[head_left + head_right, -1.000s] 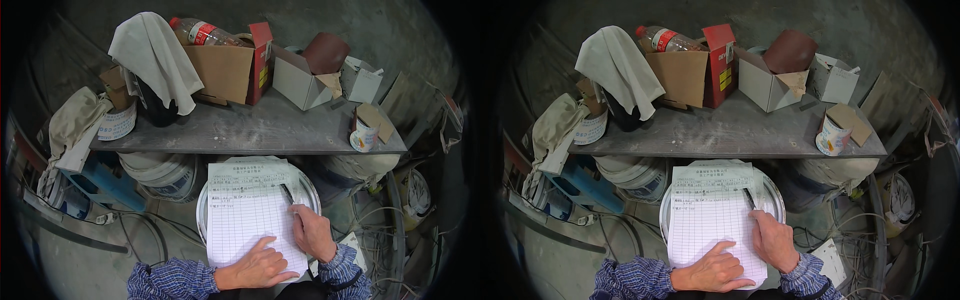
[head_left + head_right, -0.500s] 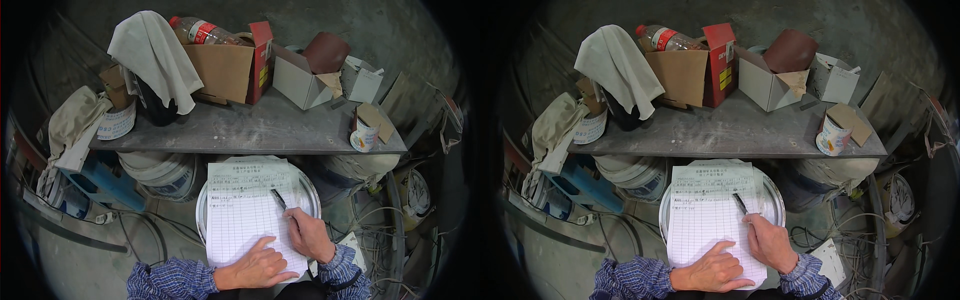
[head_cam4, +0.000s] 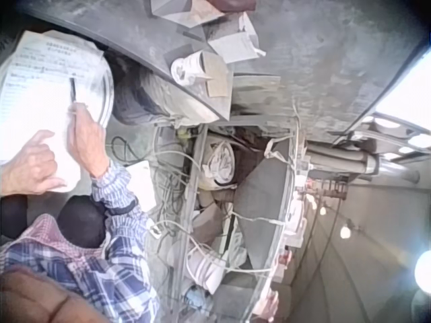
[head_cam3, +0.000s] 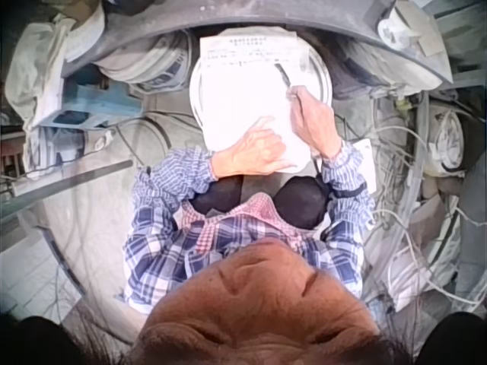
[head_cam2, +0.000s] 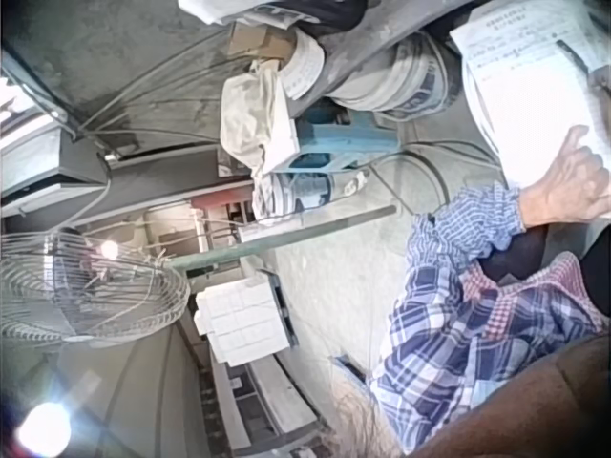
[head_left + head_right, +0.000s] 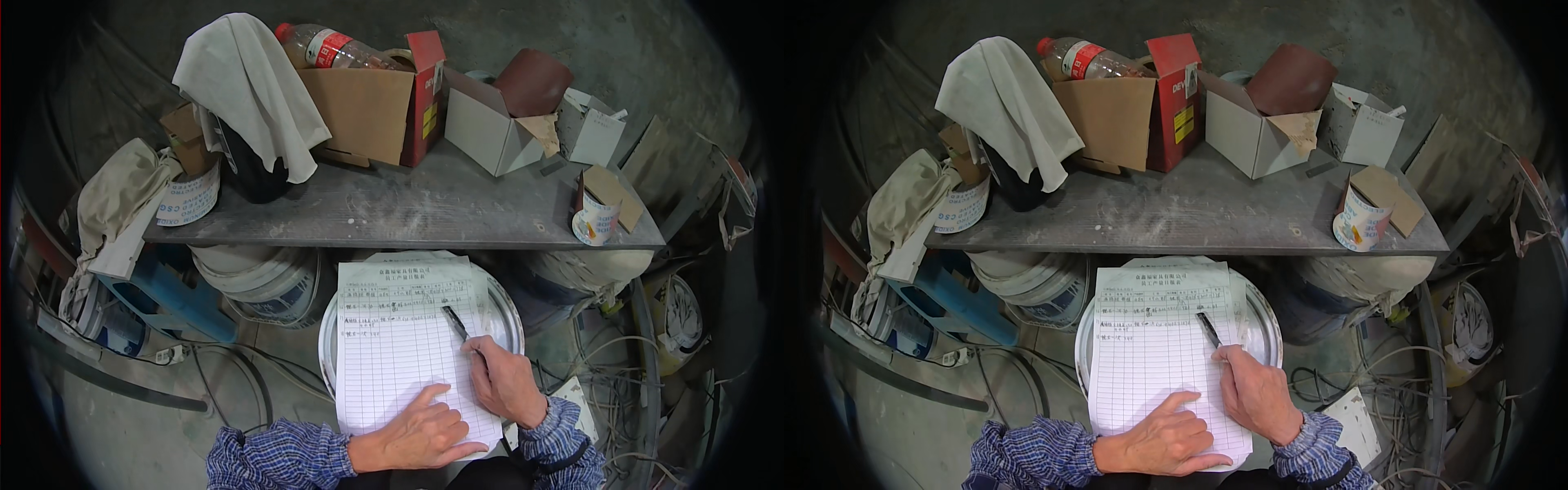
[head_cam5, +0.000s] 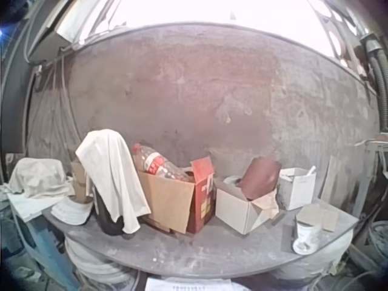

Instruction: Filling out a production output and quality registration form using a pen.

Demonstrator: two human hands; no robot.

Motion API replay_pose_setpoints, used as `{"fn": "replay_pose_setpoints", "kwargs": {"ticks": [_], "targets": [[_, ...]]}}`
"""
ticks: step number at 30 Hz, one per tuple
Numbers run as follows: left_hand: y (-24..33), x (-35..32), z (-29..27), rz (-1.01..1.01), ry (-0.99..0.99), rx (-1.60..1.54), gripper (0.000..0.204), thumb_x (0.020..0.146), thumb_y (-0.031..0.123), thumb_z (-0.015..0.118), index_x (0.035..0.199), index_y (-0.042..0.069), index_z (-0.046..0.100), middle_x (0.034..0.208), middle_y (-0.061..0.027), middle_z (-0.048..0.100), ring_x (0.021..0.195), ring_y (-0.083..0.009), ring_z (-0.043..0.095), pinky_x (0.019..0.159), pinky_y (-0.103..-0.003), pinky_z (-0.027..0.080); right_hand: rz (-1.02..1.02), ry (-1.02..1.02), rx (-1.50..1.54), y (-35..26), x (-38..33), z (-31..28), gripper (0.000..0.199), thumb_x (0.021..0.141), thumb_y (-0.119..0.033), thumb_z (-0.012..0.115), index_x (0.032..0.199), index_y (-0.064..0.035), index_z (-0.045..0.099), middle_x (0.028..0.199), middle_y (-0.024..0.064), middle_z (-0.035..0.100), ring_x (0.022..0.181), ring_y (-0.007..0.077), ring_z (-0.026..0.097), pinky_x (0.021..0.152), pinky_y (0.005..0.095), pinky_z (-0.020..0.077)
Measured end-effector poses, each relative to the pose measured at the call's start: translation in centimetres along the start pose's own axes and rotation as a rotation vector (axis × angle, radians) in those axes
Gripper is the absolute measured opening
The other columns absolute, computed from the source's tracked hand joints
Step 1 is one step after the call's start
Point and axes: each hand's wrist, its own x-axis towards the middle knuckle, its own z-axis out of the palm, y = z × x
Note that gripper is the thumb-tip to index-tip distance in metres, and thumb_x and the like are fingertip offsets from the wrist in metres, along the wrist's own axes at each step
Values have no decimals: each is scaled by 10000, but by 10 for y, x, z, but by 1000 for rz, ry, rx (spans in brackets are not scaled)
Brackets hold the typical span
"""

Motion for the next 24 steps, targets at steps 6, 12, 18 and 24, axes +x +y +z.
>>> {"fn": "replay_pose_setpoints", "kwargs": {"ticks": [6,12,18,24], "targets": [[0,0,0,3,-1,-4,412,886,362,717,613,72,610,586,-49,542,576,-207,561,967,-470,440,7,7,5,0,-1,1,179,892,-47,576,1071,-56,579,684,161,625,570,364,623,529,450,487],[0,-2,1,-4,2,-7,408,887,361,716,622,67,618,589,-52,546,582,-208,565,970,-470,439,10,19,9,1,0,3,180,894,-53,574,1074,-58,584,681,164,626,578,372,624,536,456,491],[0,0,0,7,19,6,397,878,351,723,623,69,608,604,-60,546,591,-218,565,962,-466,449,16,30,44,2,-1,2,194,899,-31,555,1091,-48,574,674,178,602,588,361,621,549,415,480],[4,0,-7,90,163,78,322,868,312,720,712,59,596,729,-54,556,702,-210,569,919,-426,476,82,-184,238,-10,-7,-19,218,913,-86,598,1127,-46,586,789,151,660,637,346,642,574,401,514]]}}
